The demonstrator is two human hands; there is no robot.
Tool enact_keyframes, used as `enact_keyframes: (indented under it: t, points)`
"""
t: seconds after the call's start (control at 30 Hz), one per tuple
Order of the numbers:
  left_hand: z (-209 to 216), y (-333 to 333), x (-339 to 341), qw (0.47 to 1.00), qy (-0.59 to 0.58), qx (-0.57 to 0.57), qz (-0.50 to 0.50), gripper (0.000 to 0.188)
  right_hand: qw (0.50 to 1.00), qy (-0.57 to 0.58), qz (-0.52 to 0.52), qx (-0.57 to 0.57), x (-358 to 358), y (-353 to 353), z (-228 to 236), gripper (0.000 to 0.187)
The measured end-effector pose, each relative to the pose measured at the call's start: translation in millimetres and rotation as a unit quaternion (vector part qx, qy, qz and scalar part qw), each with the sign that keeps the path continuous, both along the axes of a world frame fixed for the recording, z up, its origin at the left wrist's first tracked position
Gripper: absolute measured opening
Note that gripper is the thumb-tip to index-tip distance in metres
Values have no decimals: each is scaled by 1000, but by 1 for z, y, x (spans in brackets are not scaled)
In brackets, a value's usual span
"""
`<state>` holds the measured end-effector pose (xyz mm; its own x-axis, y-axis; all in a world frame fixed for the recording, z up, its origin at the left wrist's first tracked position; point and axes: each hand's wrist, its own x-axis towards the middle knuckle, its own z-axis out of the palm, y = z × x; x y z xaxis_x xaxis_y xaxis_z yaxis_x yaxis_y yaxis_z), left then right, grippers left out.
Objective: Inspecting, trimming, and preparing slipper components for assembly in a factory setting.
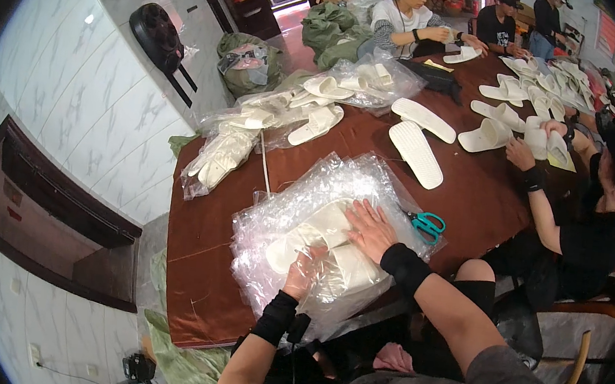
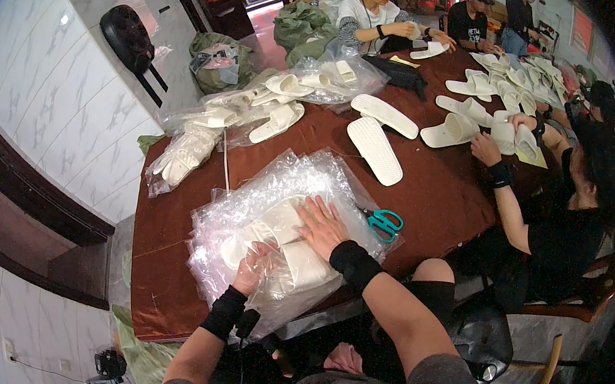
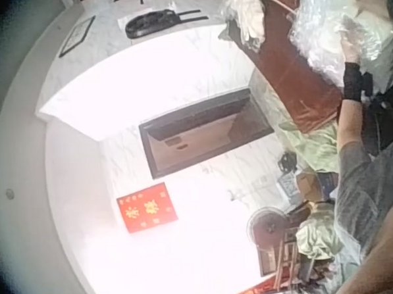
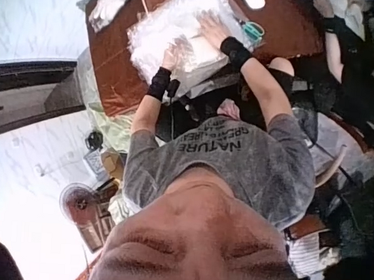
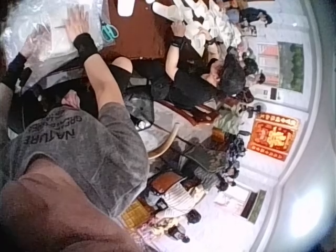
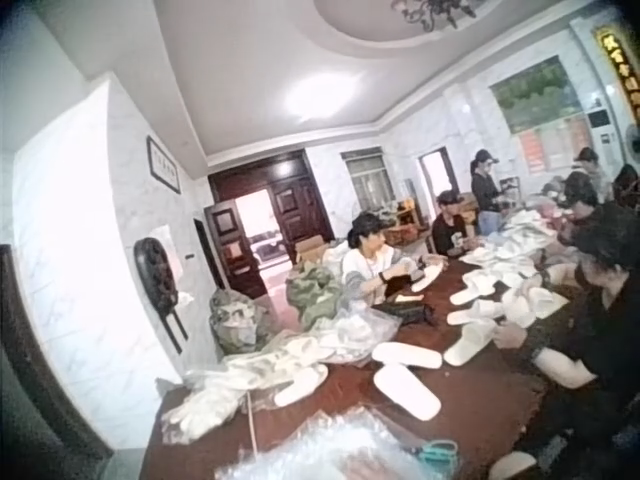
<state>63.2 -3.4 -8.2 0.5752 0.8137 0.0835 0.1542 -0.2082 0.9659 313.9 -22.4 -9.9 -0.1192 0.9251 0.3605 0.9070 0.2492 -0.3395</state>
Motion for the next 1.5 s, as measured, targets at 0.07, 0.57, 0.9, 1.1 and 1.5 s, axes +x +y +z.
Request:
enact_keyframes:
  t: [0.07, 0.57, 0.9, 1.1, 1.5]
  points:
    - [-2, 8, -3, 969, 127, 212, -27, 35, 998, -17, -14, -53, 9, 0, -5, 56]
    - [-11, 14, 0, 883, 341, 316, 60, 22, 996, -46, -8, -78, 16, 0, -30, 57]
    - [15, -25, -64, 911, 248, 295, 150, 24, 990, -86, -17, -106, 15, -9, -15, 56]
    - [60, -27, -147, 883, 166, 327, 292, 25, 991, -68, -17, -117, 16, -11, -14, 57]
    - [171, -72, -21, 894, 27, 300, 331, 32, 992, -83, -27, -91, 17, 2, -39, 57]
